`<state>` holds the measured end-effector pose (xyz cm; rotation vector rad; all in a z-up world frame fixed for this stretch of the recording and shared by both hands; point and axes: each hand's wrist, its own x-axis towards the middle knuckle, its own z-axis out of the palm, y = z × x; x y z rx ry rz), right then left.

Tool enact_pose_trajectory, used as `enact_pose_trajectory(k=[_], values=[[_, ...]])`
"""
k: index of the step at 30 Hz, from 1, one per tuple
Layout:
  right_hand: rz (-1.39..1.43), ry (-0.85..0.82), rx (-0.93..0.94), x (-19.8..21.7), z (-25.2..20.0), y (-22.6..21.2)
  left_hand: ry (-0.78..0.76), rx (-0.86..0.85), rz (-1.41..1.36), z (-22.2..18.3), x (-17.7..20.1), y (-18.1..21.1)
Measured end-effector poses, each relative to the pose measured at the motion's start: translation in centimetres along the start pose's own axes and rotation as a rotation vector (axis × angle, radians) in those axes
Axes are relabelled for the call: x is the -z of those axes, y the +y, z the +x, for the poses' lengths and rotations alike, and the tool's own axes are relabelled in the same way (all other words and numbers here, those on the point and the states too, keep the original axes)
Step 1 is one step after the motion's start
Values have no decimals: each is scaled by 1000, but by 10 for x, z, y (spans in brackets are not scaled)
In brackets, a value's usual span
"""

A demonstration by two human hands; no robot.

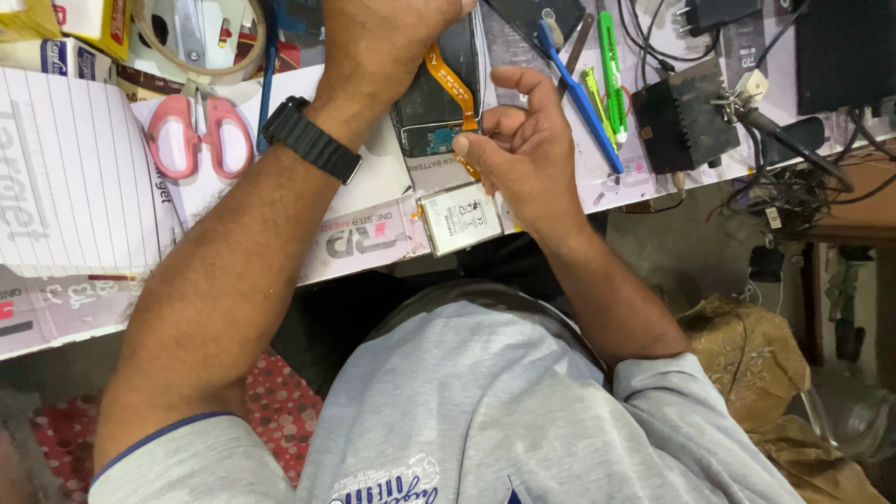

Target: The person disassembles a mobile phone using a tool to manipulate internal components and cleans the device interior with a brush.

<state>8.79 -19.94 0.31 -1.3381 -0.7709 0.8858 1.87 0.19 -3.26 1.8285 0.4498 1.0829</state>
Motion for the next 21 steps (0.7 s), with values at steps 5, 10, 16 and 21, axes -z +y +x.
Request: enact_pose_trajectory(k=[5, 10, 16, 21], values=[[56, -35, -71, 1, 5, -5, -5, 15, -207, -3, 7, 10], [132, -1, -42, 2, 4, -1, -9, 148, -644, -8, 9, 11], [138, 40, -59, 0, 6, 1, -193, 180, -859, 2, 17, 37], [149, 28, -40, 0, 7, 0, -218, 293, -1049, 5, 17, 41]])
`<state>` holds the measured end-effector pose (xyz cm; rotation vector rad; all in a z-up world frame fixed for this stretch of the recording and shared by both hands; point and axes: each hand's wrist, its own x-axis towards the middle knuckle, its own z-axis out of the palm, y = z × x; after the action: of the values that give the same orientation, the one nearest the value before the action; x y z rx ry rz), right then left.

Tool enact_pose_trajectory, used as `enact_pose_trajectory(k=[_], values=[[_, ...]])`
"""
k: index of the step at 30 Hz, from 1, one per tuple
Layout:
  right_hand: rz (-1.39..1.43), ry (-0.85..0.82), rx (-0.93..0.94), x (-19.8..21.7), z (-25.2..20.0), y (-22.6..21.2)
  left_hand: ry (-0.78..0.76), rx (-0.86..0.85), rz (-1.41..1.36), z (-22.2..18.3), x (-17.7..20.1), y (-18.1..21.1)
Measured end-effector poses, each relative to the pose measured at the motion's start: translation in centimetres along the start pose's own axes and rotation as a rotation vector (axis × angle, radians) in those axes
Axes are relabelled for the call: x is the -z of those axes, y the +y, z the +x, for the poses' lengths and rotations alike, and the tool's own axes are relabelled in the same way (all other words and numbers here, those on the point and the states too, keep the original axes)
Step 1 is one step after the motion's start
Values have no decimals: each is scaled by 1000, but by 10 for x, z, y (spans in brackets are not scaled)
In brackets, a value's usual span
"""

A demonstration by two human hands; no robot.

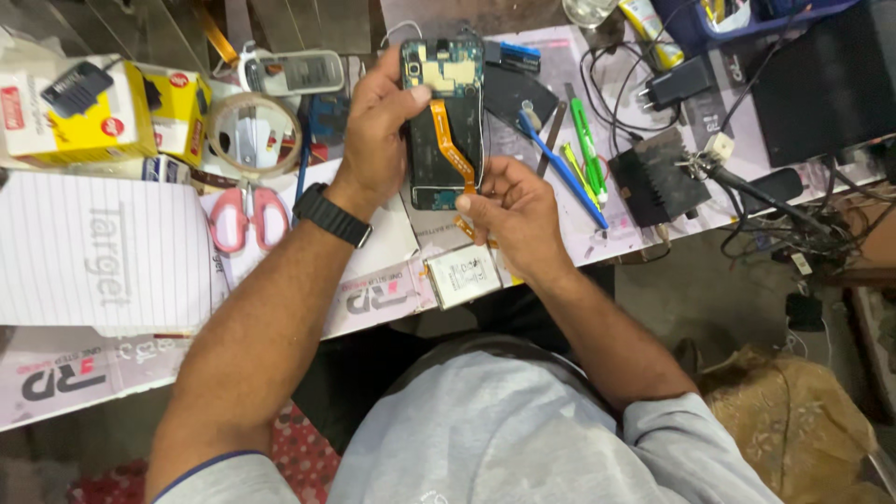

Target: The person disassembles a mobile phone using a tool to manipulate internal components and cleans the device interior with a brush.

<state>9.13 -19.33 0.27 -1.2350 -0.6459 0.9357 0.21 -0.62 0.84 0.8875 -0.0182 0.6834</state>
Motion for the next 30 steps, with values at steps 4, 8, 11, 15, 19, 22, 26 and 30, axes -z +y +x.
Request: enact_pose_trajectory(k=[4, 8, 11, 15, 19, 22, 26, 30], values=[[6, -11, 4, 1, 0, -1, -40, 51, -32, -1, 3, 0], [7, -2, 7, 2, 1, -2, -96, 74, -42, -3, 0, 1], [19, -1, 9, 2, 3, -2, -104, 78, 1, -3, -1, 1], [15, 11, 3, 1, 5, -2, -114, 180, -145, -1, -2, 2], [29, -5, 10, 0, 6, -2, -128, 223, -192, -1, -3, 3], [25, -8, 12, 0, 7, -2, -82, 234, -132, 0, -3, 1], [36, -18, 10, 1, 7, 0, -69, 230, -125, 1, -2, -1], [39, -32, 12, 2, 8, 0, -58, 215, -62, 0, -1, -4]])
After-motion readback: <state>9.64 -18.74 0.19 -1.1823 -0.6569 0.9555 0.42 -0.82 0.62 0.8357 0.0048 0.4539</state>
